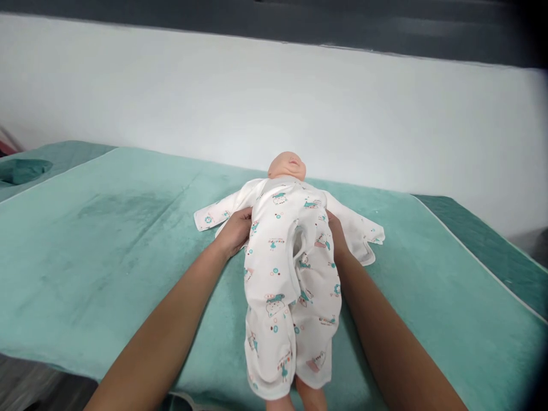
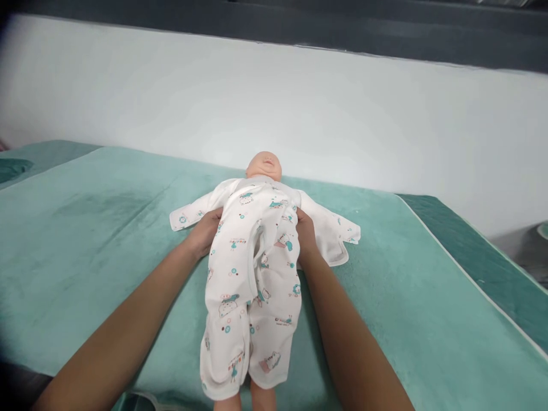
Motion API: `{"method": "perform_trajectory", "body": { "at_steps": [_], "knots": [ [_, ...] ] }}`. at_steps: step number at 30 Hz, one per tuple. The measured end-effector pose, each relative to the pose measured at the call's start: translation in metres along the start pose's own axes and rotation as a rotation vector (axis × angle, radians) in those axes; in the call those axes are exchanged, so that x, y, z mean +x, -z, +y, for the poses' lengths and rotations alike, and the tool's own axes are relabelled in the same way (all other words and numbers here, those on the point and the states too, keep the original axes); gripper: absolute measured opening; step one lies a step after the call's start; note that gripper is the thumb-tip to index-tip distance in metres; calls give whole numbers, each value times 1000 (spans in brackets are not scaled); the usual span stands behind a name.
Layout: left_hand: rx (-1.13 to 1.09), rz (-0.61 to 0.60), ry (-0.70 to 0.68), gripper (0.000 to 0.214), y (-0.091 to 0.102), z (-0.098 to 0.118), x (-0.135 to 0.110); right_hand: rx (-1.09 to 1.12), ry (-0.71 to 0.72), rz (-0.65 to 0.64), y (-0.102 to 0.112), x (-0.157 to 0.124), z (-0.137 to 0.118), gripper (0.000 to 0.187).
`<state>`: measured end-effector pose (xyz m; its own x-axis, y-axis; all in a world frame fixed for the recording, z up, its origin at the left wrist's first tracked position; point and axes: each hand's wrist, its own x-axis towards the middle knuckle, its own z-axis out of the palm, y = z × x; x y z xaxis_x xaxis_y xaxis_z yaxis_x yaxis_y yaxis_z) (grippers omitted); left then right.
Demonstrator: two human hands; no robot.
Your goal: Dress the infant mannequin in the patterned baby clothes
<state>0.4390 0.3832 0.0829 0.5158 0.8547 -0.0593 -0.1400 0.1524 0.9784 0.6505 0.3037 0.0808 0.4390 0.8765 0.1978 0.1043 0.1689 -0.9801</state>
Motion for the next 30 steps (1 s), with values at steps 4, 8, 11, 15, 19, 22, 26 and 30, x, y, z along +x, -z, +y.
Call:
{"method": "perform_trajectory", "body": {
  "at_steps": [4, 8, 11, 15, 19, 22, 26, 30],
  "knots": [
    [115, 58, -91, 22, -3, 4, -3, -30, 47, -21, -1, 0, -1, 20],
    [203, 55, -228, 25, -6, 7, -6, -57, 109, -71, -1, -3, -5, 27],
    [219, 45, -245, 31, -6, 8, -6, -84, 130, -80, 0, -4, -7, 31],
    [223, 45, -236, 34, -6, 9, -6, -100, 114, -66, 2, -2, -4, 26],
    [218, 30, -226, 34, -5, 9, -6, -97, 44, -42, 4, 4, 2, 19],
    [217, 23, -204, 34, -6, 10, -7, -97, 13, -35, 5, 6, 3, 22],
    [204, 50, -166, 34, -7, 10, -8, -117, 20, -25, 4, 4, 3, 20],
    [133, 21, -120, 35, -3, 2, -2, -166, 54, 25, 2, 1, 5, 14]
  ]
}}
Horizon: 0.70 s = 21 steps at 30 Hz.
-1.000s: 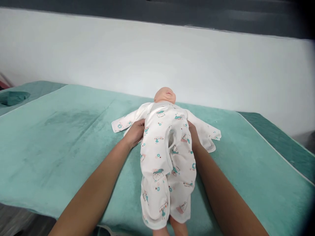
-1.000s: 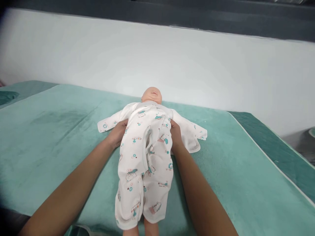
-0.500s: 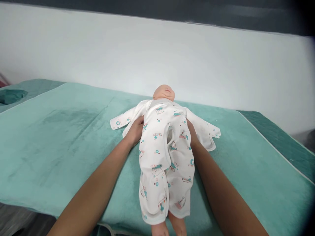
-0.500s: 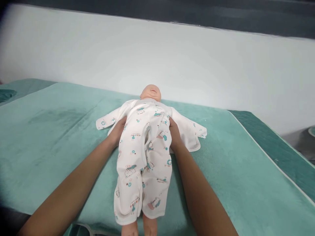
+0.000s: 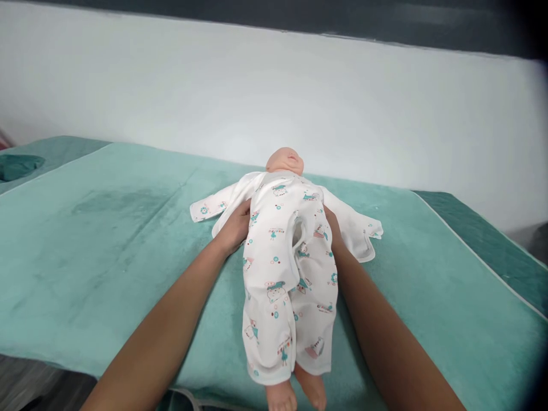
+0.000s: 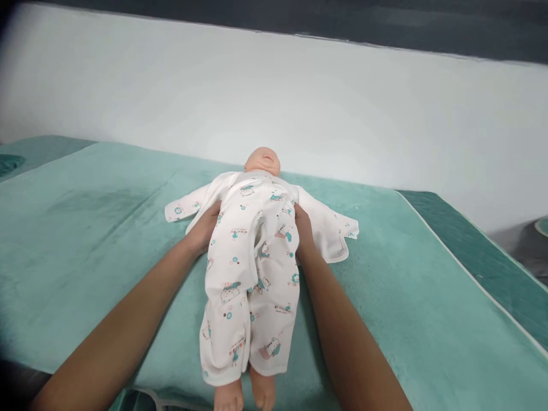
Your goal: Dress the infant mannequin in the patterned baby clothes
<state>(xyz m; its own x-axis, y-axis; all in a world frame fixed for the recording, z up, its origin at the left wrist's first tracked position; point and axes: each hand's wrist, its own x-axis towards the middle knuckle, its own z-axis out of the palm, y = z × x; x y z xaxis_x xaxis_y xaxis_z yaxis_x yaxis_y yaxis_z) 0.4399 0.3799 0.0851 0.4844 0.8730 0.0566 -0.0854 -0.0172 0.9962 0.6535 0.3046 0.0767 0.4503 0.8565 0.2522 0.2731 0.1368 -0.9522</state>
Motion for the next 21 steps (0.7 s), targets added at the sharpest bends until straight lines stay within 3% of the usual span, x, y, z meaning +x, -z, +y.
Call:
{"method": "perform_trajectory", "body": {
  "at_steps": [5, 12, 21],
  "knots": [
    [-43, -22, 11, 40, 3, -8, 3, -55, 38, 3, 0, 0, 3, 11],
    [-20, -17, -8, 46, 0, -1, 0, -82, 72, -34, 4, 2, 3, 15],
    [-68, 35, -40, 47, -3, 7, -4, -42, -36, 24, 1, 4, 7, 22]
  ]
}}
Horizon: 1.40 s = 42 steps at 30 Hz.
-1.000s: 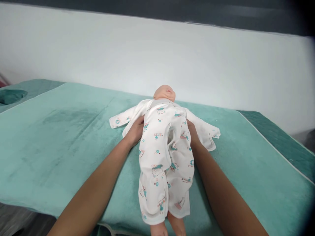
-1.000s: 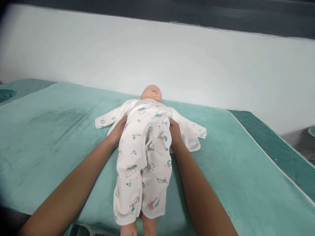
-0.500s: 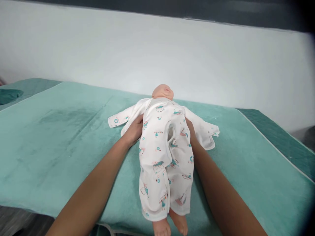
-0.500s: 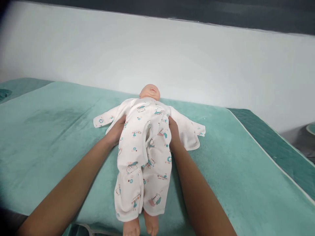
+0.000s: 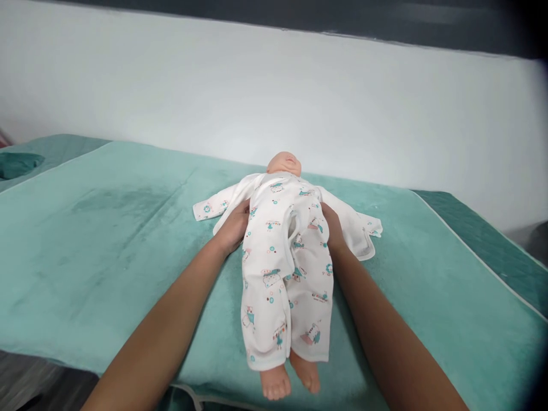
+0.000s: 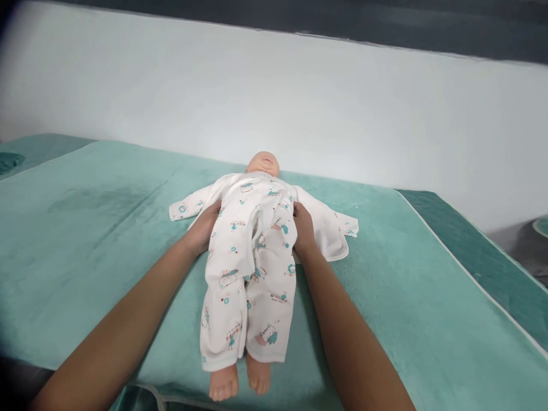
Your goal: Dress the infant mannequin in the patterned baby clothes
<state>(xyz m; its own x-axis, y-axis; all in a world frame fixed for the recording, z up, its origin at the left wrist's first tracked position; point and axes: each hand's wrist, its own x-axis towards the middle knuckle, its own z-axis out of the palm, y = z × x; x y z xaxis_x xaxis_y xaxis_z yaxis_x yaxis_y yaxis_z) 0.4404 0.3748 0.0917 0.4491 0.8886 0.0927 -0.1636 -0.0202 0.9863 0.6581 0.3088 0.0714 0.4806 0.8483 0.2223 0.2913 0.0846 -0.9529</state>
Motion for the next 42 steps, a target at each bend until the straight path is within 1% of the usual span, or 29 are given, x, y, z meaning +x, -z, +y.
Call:
{"method": "perform_trajectory", "body": {
  "at_steps": [4, 5, 7, 10, 12, 14, 16, 18, 21, 22, 24, 25, 27, 29, 31, 32, 34, 36, 37, 40, 42],
  "knots": [
    [-100, 15, 12, 50, 6, -9, -8, 138, -55, 63, 0, -9, 2, 34],
    [-125, 35, 14, 51, 8, -12, -11, 173, -56, 80, 1, -13, 3, 35],
    [-135, 114, 6, 51, 12, -16, -19, 219, -36, 117, 2, -21, 3, 34],
    [-23, 233, -28, 43, 15, -19, -30, 218, 61, 206, 2, -29, 1, 31],
    [100, 252, -80, 39, 15, -18, -36, 187, 150, 244, 0, -28, -3, 30],
    [217, 255, -150, 36, 14, -16, -38, 142, 198, 224, -2, -17, -8, 30],
    [290, 263, -211, 34, 13, -14, -36, 72, 172, 154, -4, 1, -15, 29],
    [327, 280, -248, 33, 14, -10, -27, -21, 133, 62, -6, 23, -22, 26],
    [444, 307, -317, 30, 16, -1, -1, -124, 129, -96, -4, 52, -32, 23],
    [507, 294, -340, 28, 18, 3, 10, -143, 130, -159, -2, 59, -34, 23],
    [610, 211, -352, 21, 20, 12, 32, -147, 108, -302, 3, 69, -38, 25],
    [628, 142, -327, 20, 21, 17, 41, -136, 87, -375, 5, 72, -38, 26],
    [603, -10, -219, 23, 23, 25, 55, -101, 58, -496, 7, 75, -37, 28],
    [558, -123, -127, 25, 26, 29, 63, -74, 73, -544, 6, 76, -33, 31],
    [562, -174, -107, 21, 28, 29, 69, -64, 126, -502, 1, 77, -29, 30],
    [567, -163, -115, 20, 29, 27, 71, -69, 150, -448, -3, 78, -27, 29],
    [560, -85, -130, 19, 28, 21, 78, -107, 170, -302, -11, 80, -23, 27],
    [549, 38, -137, 18, 25, 13, 85, -171, 152, -165, -20, 82, -22, 25],
    [552, 94, -139, 18, 22, 10, 88, -202, 129, -118, -23, 83, -22, 24],
    [570, 202, -172, 11, 13, 2, 87, -199, 93, -46, -28, 77, -22, 19],
    [567, 257, -243, 3, 9, -4, 74, -122, 126, -3, -25, 59, -19, 20]
  ]
}}
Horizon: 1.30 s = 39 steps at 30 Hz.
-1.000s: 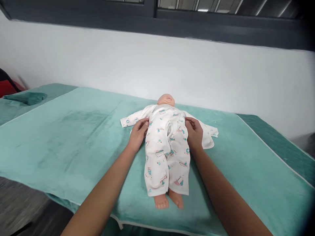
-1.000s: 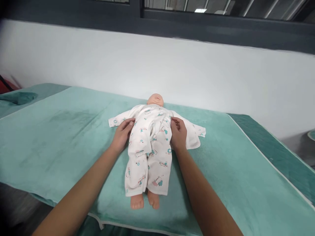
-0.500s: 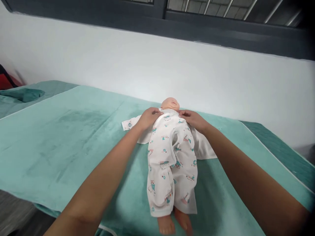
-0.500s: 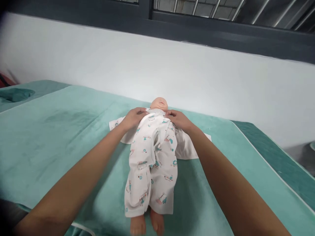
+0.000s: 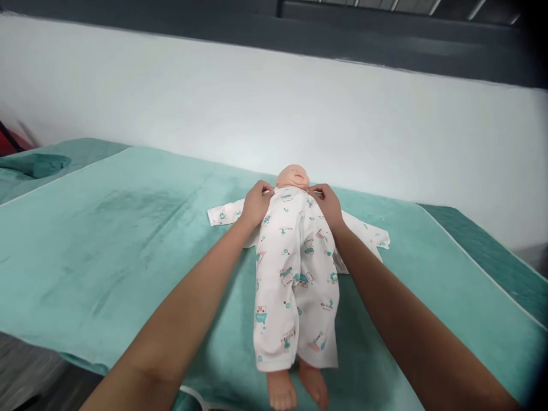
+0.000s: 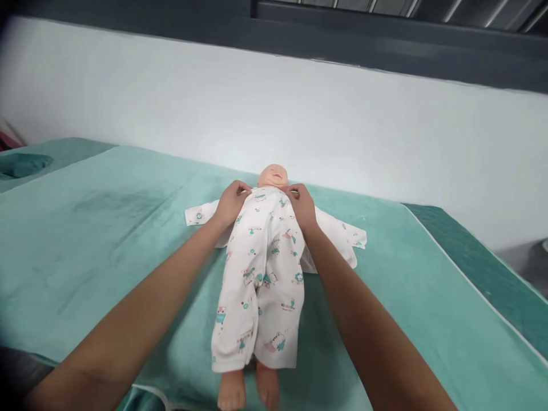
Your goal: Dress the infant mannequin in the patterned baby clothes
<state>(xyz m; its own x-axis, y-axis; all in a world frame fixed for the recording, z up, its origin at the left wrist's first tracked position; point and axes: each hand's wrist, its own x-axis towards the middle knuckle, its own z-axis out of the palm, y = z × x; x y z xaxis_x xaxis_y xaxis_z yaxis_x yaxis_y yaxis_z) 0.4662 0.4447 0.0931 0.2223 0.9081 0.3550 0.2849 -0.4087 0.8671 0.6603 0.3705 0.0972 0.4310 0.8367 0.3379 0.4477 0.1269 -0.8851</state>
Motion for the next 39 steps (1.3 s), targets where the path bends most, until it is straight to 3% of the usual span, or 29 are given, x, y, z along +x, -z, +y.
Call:
{"method": "perform_trajectory", "body": {
  "at_steps": [3, 7, 11, 15, 18, 22, 28, 33, 39],
  "knots": [
    [-9, 131, -82, 19, 9, -1, -46, 88, 52, 53, 16, -58, 4, 34],
    [-3, 154, -127, 16, 39, 11, -143, -2, 67, 43, 52, -174, 4, 39],
    [-8, -42, -43, 12, 63, 37, -242, -155, 150, -75, 73, -276, -5, 30],
    [-22, -149, 26, 28, 66, 50, -305, -289, 172, -26, 65, -321, -7, 35],
    [3, -157, 26, 34, 62, 51, -319, -380, 183, 17, 51, -321, -9, 32],
    [28, -108, -1, 22, 57, 52, -314, -391, 249, 16, 44, -310, -23, 18],
    [-73, -68, 71, 10, 65, 66, -315, -226, 354, 24, 69, -323, -58, 17],
    [-136, -22, 105, 8, 69, 78, -320, -332, 346, 24, 81, -332, -65, 18],
    [-56, -90, -51, 11, 69, 86, -318, -400, 374, -189, 51, -319, -78, 39]
  ]
}}
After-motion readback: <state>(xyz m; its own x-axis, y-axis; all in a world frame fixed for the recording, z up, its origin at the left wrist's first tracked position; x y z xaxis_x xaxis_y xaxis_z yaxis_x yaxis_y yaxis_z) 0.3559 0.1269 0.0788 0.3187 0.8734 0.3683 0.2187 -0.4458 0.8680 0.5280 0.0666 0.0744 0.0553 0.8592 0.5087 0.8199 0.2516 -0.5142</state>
